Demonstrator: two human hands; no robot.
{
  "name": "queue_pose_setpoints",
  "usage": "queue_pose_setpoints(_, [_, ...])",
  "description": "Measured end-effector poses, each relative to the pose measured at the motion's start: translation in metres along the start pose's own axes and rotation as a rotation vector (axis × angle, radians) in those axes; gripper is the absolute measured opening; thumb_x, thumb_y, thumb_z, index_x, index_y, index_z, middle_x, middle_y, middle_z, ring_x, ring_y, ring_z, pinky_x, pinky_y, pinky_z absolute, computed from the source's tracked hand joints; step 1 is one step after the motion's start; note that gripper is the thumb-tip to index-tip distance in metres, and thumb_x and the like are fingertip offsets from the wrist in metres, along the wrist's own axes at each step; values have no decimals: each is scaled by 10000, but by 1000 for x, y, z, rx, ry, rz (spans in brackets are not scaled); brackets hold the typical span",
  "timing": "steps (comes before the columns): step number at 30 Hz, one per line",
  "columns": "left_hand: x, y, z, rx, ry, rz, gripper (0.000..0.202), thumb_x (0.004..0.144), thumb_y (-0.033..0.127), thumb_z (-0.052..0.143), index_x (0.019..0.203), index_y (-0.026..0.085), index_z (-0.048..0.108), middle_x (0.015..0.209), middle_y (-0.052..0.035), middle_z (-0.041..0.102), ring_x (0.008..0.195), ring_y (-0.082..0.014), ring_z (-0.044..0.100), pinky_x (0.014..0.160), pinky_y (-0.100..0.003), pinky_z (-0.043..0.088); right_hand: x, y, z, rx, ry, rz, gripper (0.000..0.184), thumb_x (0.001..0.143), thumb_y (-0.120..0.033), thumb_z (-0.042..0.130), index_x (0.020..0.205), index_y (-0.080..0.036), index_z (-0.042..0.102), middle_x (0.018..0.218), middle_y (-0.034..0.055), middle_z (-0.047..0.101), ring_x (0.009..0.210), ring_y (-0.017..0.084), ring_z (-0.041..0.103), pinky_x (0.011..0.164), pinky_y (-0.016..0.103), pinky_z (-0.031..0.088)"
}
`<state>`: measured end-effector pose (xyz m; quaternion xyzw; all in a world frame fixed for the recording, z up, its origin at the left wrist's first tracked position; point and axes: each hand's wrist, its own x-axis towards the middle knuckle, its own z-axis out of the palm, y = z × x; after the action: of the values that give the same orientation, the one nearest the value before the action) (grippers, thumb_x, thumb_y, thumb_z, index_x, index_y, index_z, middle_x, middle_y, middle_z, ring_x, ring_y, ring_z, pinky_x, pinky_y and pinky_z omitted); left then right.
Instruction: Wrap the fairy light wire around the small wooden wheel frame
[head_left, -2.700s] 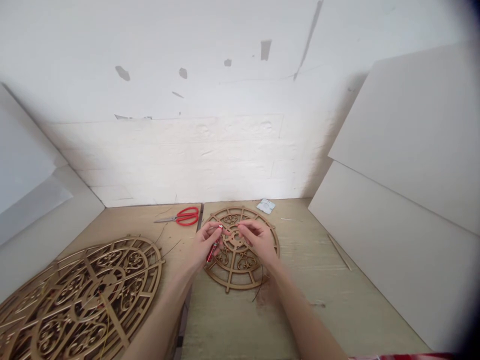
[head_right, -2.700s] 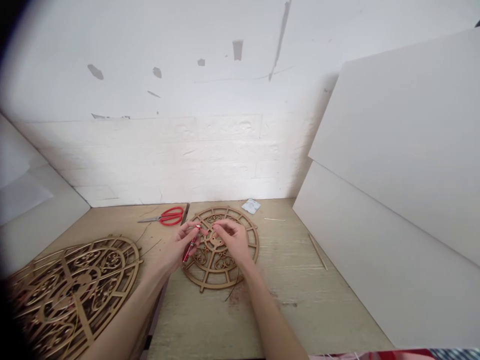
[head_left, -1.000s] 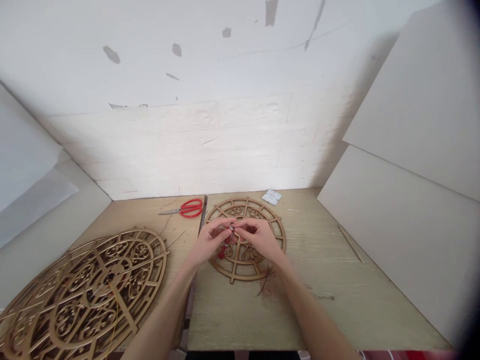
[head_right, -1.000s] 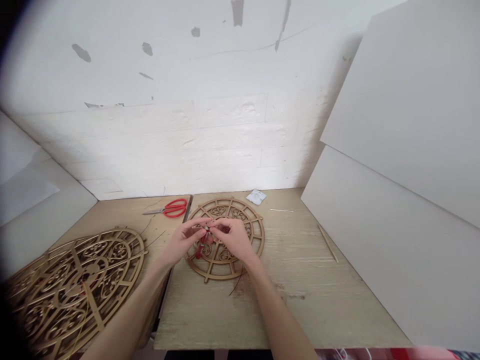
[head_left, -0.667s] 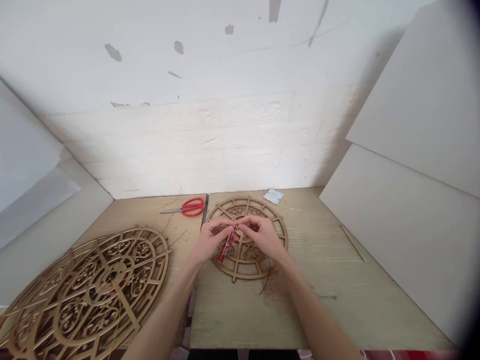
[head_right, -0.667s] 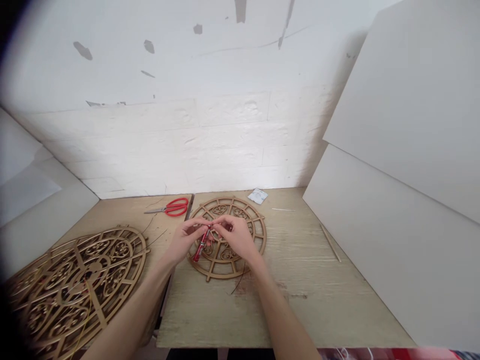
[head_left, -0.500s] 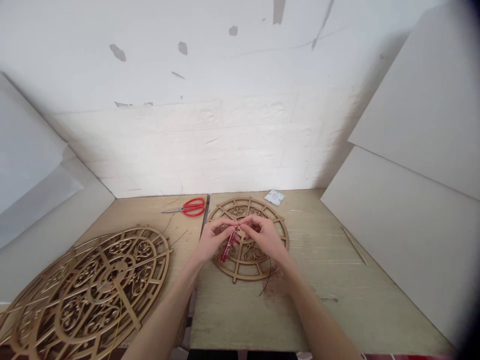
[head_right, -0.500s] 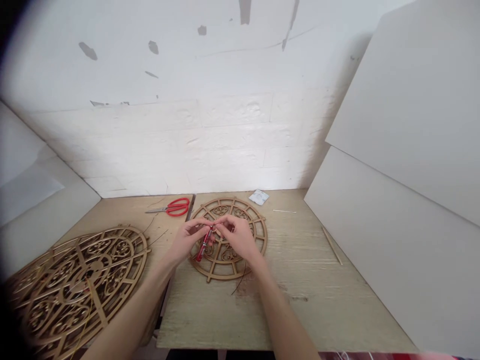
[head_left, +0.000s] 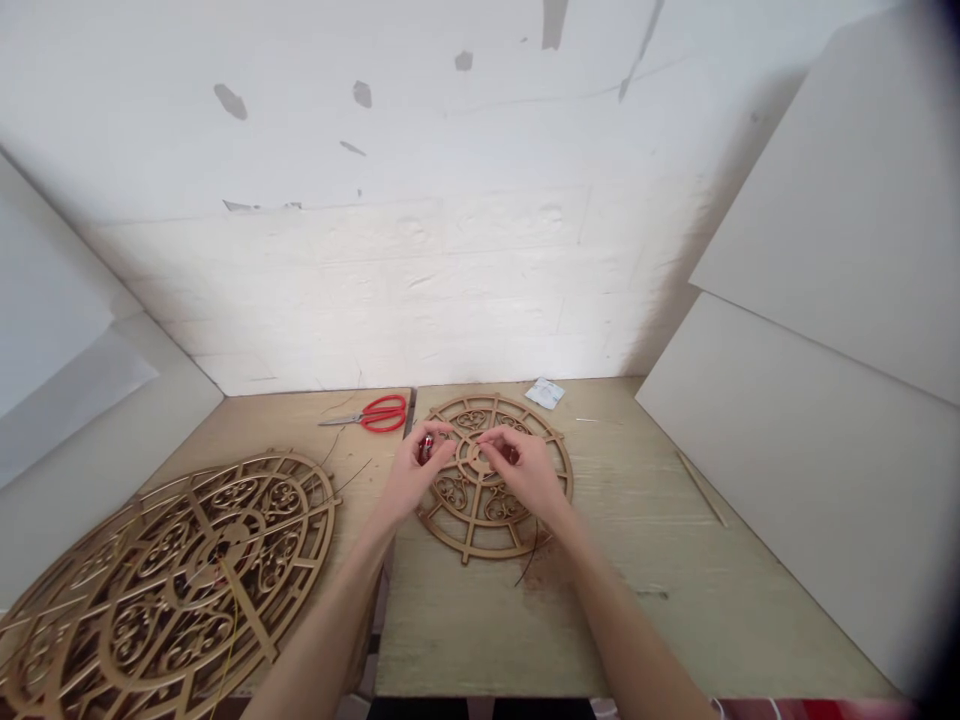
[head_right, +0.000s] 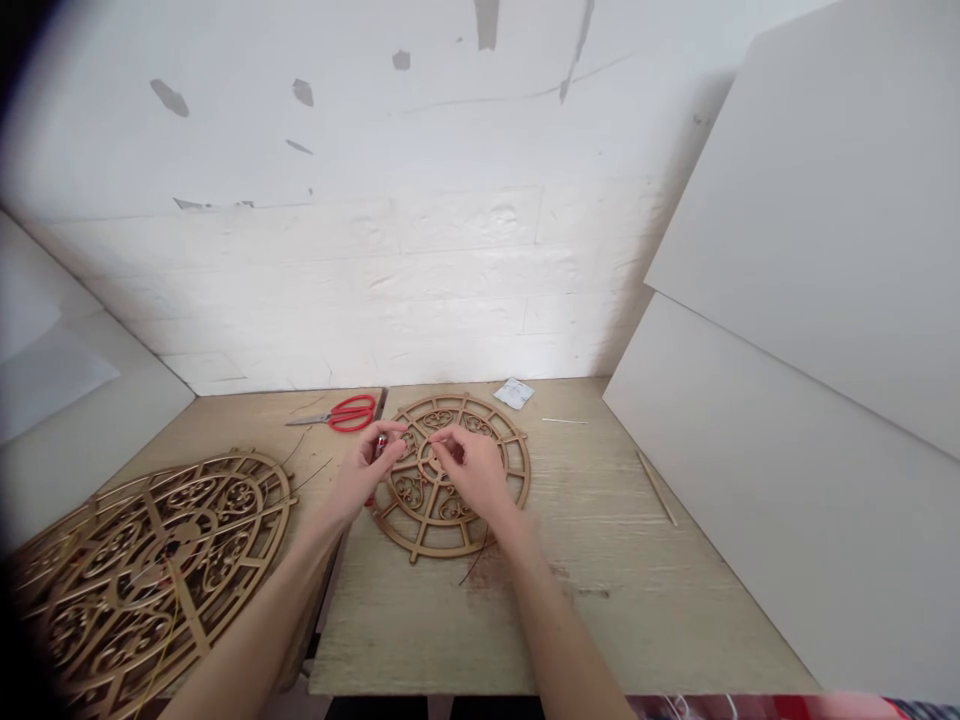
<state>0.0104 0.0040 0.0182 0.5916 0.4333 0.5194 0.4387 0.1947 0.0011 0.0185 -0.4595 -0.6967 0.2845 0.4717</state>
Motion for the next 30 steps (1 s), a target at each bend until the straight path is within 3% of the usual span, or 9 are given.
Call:
queue_pose_setpoints(5, [-1,3,3,202,-91,103,240,805,415,668,891,192,691,562,61,372,510,-99,352,497,-231,294,-3,-3,2,-127,-17,-105,137,899,-255,565,871,-208,691,626,-5,630,550,151,538,549,259,375])
queue_pose_setpoints(12, [0,1,3,287,-102,114,225,833,405,608,827,193,680,630,19,571,552,-129,455,524,-258,352,-5,-2,3,-210,-35,-164,131,909,-209,569,903,-212,700,703,7,695,587,156,594,583,260,404])
queue_pose_setpoints(18, [1,-6,1,418,-110,197,185,885,334,548,811,198,649,653,15,587,576,-137,486,548,-262,378,-5,-2,5,-262,-31,-207,114,906,-185,583,923,-211,693,781,16,721,636,162,622,605,262,426])
queue_pose_setpoints(24, [-1,-13,2,550,-117,312,158,927,253,505,844,195,626,782,-19,640,728,-165,573,693,-289,434,-6,-5,6,-359,-22,-280,84,907,-193,606,860,-215,672,868,31,713,806,189,646,697,282,455])
queue_pose_setpoints(30, [0,-8,2,515,-133,292,158,910,262,521,801,197,615,699,-1,596,649,-157,519,633,-275,399,-3,-3,6,-331,-41,-319,118,943,-188,553,846,-209,617,865,47,668,875,220,584,781,334,446])
